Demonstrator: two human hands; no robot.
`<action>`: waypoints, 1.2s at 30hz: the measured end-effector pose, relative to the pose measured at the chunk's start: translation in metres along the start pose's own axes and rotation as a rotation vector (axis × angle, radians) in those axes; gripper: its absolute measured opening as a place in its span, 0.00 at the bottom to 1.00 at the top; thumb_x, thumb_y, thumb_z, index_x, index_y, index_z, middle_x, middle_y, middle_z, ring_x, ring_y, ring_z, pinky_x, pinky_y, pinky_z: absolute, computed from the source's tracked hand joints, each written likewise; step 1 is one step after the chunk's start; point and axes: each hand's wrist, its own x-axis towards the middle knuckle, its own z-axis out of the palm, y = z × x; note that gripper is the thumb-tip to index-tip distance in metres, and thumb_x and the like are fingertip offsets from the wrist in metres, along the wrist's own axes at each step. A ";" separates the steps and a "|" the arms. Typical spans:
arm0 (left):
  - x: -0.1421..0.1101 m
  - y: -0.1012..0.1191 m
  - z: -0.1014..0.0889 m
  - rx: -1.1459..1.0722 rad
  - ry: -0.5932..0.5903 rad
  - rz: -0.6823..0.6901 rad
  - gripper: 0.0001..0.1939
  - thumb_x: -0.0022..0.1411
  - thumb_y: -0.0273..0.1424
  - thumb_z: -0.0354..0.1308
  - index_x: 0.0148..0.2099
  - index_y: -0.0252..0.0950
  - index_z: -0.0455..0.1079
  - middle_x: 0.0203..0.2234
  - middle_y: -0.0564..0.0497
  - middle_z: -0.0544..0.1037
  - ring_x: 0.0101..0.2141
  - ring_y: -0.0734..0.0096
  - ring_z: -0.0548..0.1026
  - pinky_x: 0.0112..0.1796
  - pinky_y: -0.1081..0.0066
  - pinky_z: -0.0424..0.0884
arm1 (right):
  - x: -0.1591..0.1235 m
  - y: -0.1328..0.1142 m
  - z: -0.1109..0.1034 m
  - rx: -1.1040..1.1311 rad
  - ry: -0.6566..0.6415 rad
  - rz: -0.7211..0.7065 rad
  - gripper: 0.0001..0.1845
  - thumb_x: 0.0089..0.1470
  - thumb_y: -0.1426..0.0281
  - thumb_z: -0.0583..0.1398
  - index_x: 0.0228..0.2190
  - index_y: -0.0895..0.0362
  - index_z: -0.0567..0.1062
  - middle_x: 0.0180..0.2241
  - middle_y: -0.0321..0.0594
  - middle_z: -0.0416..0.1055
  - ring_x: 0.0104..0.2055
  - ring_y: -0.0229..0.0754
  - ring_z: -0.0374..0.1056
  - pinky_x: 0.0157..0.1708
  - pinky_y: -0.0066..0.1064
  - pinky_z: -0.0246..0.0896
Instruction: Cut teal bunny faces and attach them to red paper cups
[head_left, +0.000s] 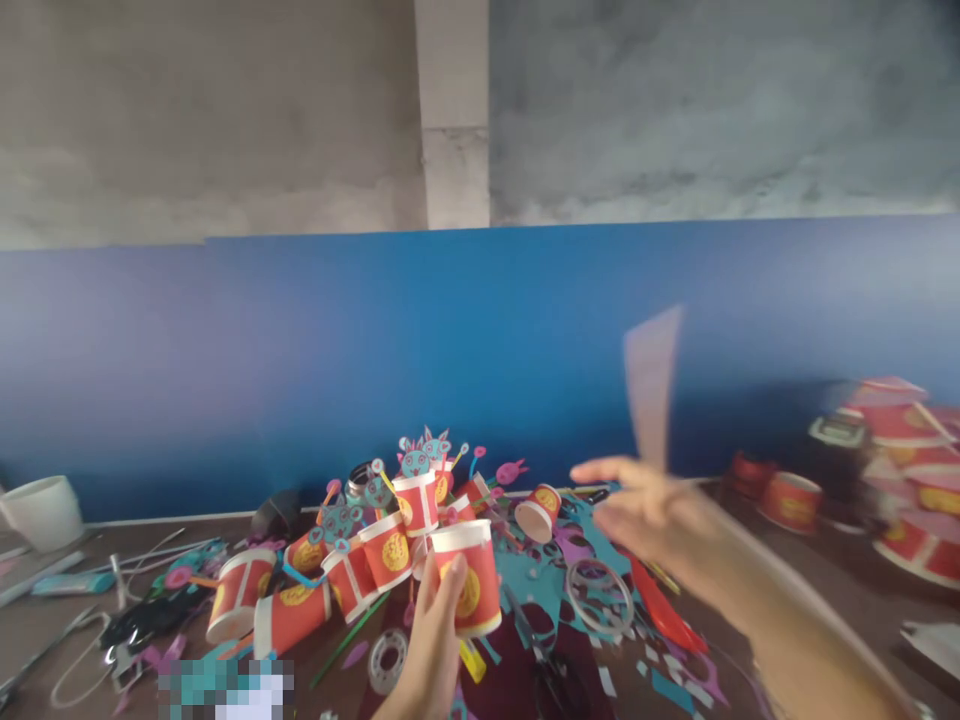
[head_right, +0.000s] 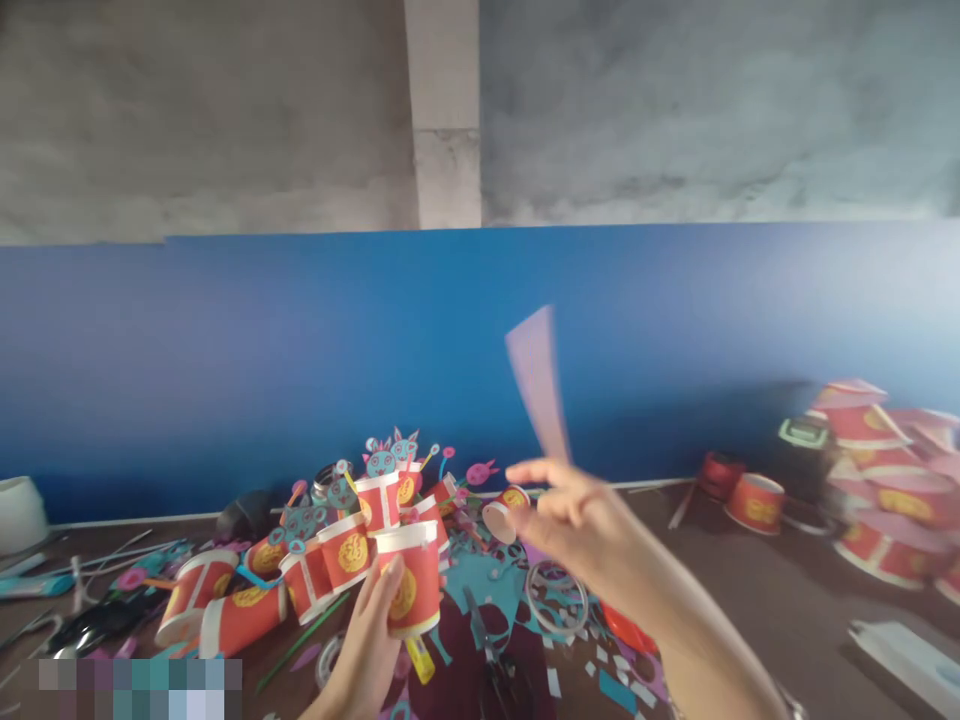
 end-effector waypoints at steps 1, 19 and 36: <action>0.004 0.005 -0.001 -0.005 0.017 0.004 0.37 0.51 0.47 0.61 0.60 0.38 0.59 0.49 0.40 0.74 0.50 0.52 0.71 0.48 0.57 0.67 | 0.013 0.001 0.003 -0.025 -0.053 0.006 0.16 0.53 0.59 0.60 0.40 0.56 0.75 0.27 0.36 0.74 0.26 0.37 0.68 0.28 0.27 0.66; 0.020 0.006 -0.014 -0.002 0.133 0.017 0.36 0.53 0.43 0.61 0.62 0.45 0.54 0.55 0.46 0.69 0.58 0.55 0.61 0.55 0.56 0.59 | 0.013 0.017 0.019 -0.449 -0.239 0.070 0.20 0.55 0.58 0.52 0.21 0.53 0.76 0.16 0.34 0.68 0.19 0.37 0.61 0.19 0.23 0.52; 0.008 0.011 -0.001 0.259 -0.121 0.212 0.37 0.49 0.42 0.65 0.60 0.38 0.59 0.47 0.42 0.74 0.48 0.52 0.70 0.47 0.64 0.66 | 0.004 0.015 0.047 -0.438 -0.300 0.111 0.05 0.54 0.69 0.52 0.31 0.52 0.68 0.20 0.32 0.69 0.21 0.36 0.64 0.21 0.23 0.55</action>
